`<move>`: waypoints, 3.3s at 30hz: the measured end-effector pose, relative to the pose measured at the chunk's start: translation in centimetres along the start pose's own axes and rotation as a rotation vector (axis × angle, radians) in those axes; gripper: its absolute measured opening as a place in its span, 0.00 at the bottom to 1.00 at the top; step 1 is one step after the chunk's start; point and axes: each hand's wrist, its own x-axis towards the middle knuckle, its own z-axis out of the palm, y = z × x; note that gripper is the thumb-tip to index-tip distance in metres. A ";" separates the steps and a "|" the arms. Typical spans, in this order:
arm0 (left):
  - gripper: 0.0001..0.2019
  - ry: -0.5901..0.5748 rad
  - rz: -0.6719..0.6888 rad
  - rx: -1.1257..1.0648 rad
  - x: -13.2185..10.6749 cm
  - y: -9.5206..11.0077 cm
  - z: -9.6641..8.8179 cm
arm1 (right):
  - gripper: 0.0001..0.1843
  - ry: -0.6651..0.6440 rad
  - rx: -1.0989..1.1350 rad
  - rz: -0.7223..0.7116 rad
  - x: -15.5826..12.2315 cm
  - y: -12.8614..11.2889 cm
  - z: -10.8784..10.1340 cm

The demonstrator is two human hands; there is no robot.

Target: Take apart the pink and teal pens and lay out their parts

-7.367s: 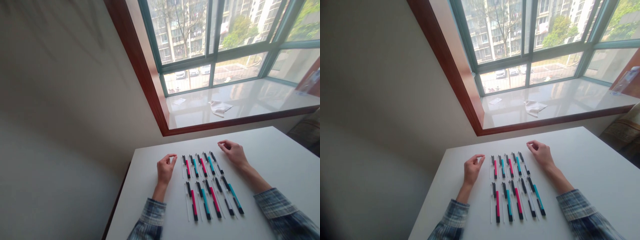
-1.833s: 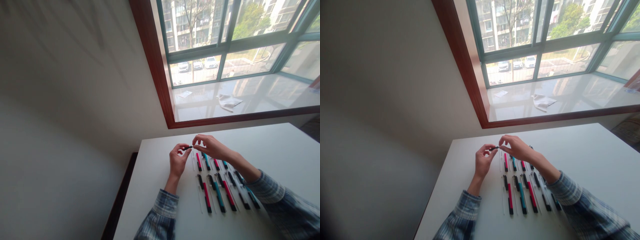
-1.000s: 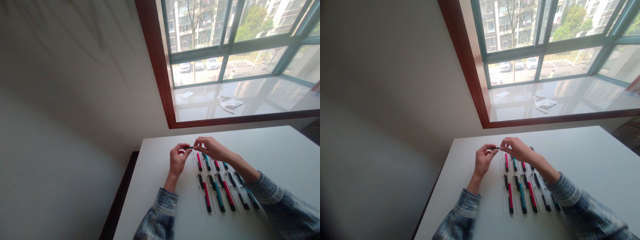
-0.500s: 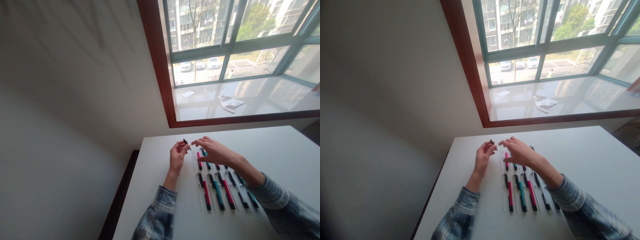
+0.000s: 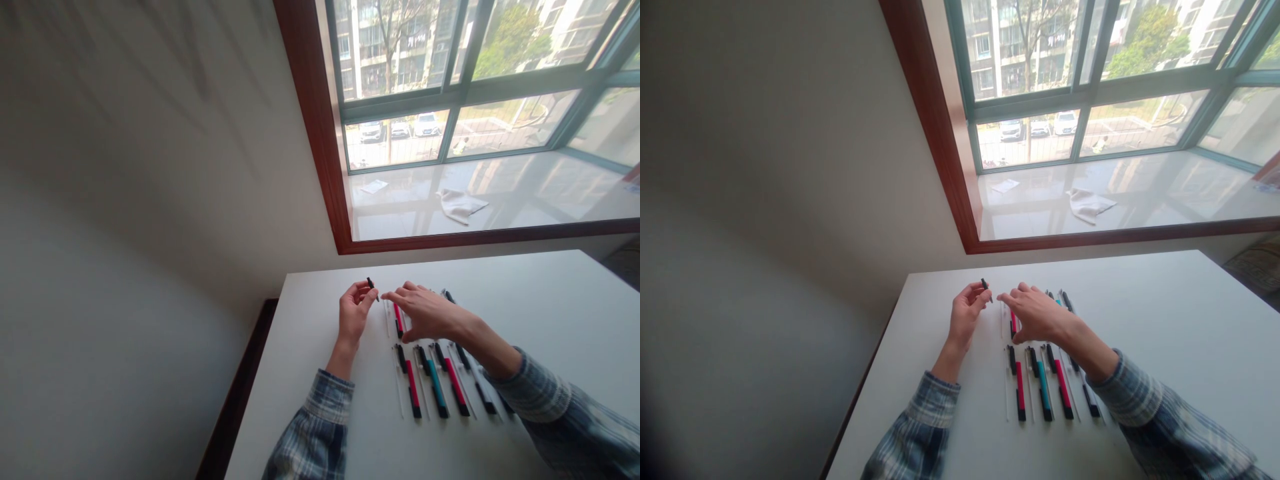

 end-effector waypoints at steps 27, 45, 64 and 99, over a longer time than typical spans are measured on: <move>0.18 -0.144 -0.086 -0.052 0.0 0.5 -0.6 | 0.53 0.400 0.076 -0.207 0.8 -1.7 -2.2; 0.20 -0.168 -0.094 -0.119 0.2 0.5 -0.4 | 0.51 0.327 0.058 -0.169 0.6 -2.2 -2.3; 0.14 -0.007 -0.011 -0.143 -0.7 1.9 0.0 | 0.05 0.136 0.028 0.021 1.0 1.1 0.4; 0.15 -0.175 0.123 0.155 -0.5 0.3 -0.5 | 0.09 0.539 0.482 -0.006 0.6 -0.5 -2.5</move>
